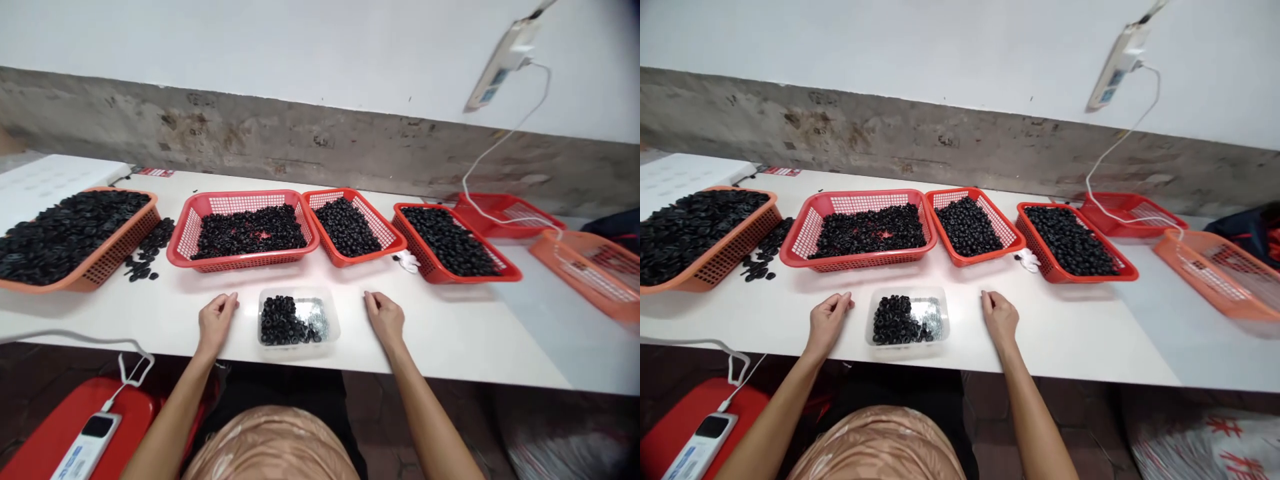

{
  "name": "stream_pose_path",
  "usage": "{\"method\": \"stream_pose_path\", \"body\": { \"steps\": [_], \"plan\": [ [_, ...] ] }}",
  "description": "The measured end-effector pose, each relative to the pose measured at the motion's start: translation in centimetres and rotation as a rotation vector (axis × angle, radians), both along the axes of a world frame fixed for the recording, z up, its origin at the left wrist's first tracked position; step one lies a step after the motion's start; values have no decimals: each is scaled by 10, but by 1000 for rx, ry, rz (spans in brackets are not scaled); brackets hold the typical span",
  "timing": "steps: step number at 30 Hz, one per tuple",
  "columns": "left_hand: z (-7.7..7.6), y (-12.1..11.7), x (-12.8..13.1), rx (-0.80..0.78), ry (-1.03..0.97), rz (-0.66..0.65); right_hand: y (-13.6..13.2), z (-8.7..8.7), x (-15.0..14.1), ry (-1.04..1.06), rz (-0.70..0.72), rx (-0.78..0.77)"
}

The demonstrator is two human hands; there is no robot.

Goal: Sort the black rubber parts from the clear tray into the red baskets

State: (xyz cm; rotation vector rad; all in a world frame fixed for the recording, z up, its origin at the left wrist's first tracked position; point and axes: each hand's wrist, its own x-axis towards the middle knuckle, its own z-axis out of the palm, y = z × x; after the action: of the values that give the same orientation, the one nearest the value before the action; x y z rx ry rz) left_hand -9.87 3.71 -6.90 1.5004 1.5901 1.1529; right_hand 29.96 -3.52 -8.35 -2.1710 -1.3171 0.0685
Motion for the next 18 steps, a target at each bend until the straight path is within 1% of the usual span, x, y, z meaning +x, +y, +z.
{"method": "stream_pose_path", "body": {
  "steps": [9, 13, 18],
  "plan": [
    [-15, 1, -7, 76, -185, 17, -5, -1, -5, -95, 16, 1],
    [-19, 0, -8, 87, -191, -10, -6, 0, -6, -120, 30, 10],
    [-20, -1, -8, 109, -144, -33, -6, -1, -6, -142, 52, 13]
  ]
}}
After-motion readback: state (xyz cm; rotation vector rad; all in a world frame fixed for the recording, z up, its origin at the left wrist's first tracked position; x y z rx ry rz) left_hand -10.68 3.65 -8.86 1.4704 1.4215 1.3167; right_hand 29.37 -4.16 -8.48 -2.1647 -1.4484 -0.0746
